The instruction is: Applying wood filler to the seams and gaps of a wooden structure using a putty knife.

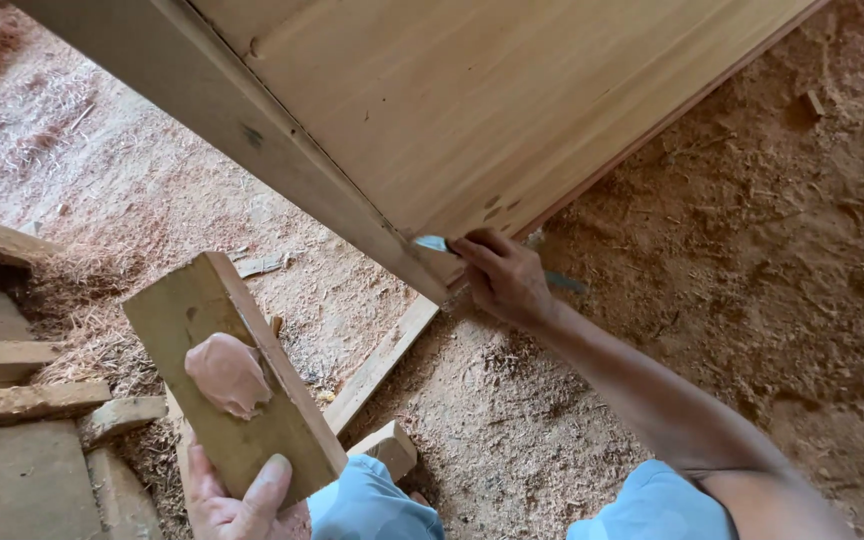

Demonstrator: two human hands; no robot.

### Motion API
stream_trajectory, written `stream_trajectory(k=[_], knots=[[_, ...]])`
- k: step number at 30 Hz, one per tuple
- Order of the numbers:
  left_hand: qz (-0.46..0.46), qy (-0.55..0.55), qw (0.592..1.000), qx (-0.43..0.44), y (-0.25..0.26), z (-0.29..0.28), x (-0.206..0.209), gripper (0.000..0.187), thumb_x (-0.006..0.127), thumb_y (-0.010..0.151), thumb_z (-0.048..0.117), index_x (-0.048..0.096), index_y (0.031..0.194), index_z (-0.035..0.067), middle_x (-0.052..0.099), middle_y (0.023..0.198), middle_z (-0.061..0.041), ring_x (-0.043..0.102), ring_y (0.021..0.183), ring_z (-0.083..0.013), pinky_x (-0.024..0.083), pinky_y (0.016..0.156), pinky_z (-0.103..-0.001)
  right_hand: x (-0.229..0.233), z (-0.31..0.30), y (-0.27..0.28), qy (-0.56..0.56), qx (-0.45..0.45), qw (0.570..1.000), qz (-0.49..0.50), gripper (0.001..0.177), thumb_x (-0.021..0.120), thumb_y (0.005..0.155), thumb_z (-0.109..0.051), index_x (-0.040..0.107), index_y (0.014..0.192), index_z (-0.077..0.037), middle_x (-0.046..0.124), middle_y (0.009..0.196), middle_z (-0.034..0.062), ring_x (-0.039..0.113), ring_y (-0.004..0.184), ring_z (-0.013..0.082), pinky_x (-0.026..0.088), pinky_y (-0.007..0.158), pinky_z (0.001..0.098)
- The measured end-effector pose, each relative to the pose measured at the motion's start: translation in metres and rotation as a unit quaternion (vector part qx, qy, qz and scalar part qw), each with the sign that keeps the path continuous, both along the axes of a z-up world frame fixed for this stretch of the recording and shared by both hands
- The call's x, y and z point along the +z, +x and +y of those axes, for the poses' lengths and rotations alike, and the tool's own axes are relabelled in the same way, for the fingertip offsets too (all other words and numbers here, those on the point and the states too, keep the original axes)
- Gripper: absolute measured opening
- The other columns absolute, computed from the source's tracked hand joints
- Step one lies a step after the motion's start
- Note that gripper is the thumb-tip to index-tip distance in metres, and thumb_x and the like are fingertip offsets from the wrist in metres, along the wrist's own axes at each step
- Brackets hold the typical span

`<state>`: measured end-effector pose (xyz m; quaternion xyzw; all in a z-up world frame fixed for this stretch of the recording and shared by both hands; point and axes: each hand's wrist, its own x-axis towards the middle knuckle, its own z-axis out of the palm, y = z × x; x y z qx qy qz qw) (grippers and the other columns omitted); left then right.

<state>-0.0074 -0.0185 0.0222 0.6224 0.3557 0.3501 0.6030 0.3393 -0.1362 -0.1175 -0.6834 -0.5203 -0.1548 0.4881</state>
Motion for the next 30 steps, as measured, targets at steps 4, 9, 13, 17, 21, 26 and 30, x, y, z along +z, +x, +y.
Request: stream_trajectory(k=[4, 9, 13, 17, 21, 26, 30], knots=[[-0.007, 0.002, 1.000, -0.003, 0.000, -0.002, 0.006, 0.078, 0.066, 0.077, -0.003, 0.040, 0.150, 0.005, 0.062, 0.134, -0.020, 0.067, 0.117, -0.0311, 0.055, 0.100, -0.048, 0.003, 0.006, -0.004, 0.012, -0.012, 1.000, 0.010, 0.031, 0.064, 0.097, -0.006, 0.070, 0.127, -0.006, 0.069, 0.109, 0.0102, 0.072, 0.083, 0.0217, 0.063, 0.066, 0.0332], [0.017, -0.051, 0.999, 0.006, -0.003, 0.000, 0.006, 0.079, 0.063, 0.076, -0.006, 0.038, 0.150, 0.008, 0.063, 0.131, -0.020, 0.068, 0.113, -0.0332, 0.058, 0.091, -0.051, -0.010, -0.008, 0.007, -0.139, 0.001, 0.990, 0.017, 0.029, 0.067, 0.094, -0.008, 0.071, 0.123, -0.006, 0.070, 0.107, 0.0120, 0.071, 0.081, 0.0220, 0.061, 0.054, 0.0322], [-0.038, -0.087, 0.995, 0.006, 0.018, -0.016, 0.017, 0.084, 0.062, 0.074, -0.006, 0.036, 0.152, 0.011, 0.061, 0.132, -0.018, 0.068, 0.115, -0.0333, 0.060, 0.089, -0.054, -0.011, -0.017, 0.019, -0.087, 0.035, 0.996, 0.007, 0.032, 0.066, 0.092, -0.010, 0.069, 0.124, -0.007, 0.070, 0.114, 0.0133, 0.071, 0.085, 0.0221, 0.063, 0.059, 0.0313], [-0.066, -0.046, 0.997, -0.018, 0.014, -0.013, 0.007, 0.086, 0.062, 0.076, -0.007, 0.035, 0.156, 0.007, 0.060, 0.136, -0.021, 0.067, 0.119, -0.0348, 0.056, 0.098, -0.052, -0.003, -0.010, 0.019, 0.095, 0.025, 0.993, 0.063, 0.035, 0.059, 0.102, -0.002, 0.062, 0.137, -0.005, 0.067, 0.121, 0.0157, 0.072, 0.099, 0.0231, 0.065, 0.079, 0.0329], [0.005, -0.058, 0.998, 0.004, 0.010, -0.003, 0.014, 0.088, 0.061, 0.073, -0.007, 0.034, 0.156, 0.009, 0.062, 0.133, -0.022, 0.069, 0.115, -0.0361, 0.057, 0.096, -0.052, 0.001, 0.000, 0.018, 0.112, 0.022, 0.992, 0.062, 0.038, 0.064, 0.098, 0.001, 0.062, 0.136, -0.006, 0.066, 0.119, 0.0190, 0.071, 0.096, 0.0248, 0.063, 0.074, 0.0320], [0.048, -0.069, 0.996, 0.019, -0.006, 0.009, 0.002, 0.086, 0.061, 0.074, -0.005, 0.034, 0.154, 0.011, 0.063, 0.131, -0.021, 0.070, 0.112, -0.0356, 0.059, 0.092, -0.052, 0.014, 0.010, 0.012, 0.116, 0.035, 0.986, 0.112, 0.036, 0.064, 0.101, 0.001, 0.063, 0.135, -0.007, 0.066, 0.119, 0.0171, 0.072, 0.100, 0.0238, 0.065, 0.078, 0.0318], [0.028, -0.071, 0.997, 0.019, -0.002, 0.007, 0.005, 0.080, 0.063, 0.076, -0.004, 0.037, 0.150, 0.009, 0.063, 0.132, -0.021, 0.069, 0.113, -0.0346, 0.061, 0.089, -0.051, 0.004, 0.023, 0.013, 0.126, 0.026, 0.981, 0.147, 0.032, 0.065, 0.102, 0.001, 0.068, 0.133, -0.009, 0.068, 0.119, 0.0148, 0.075, 0.100, 0.0220, 0.068, 0.080, 0.0304]])
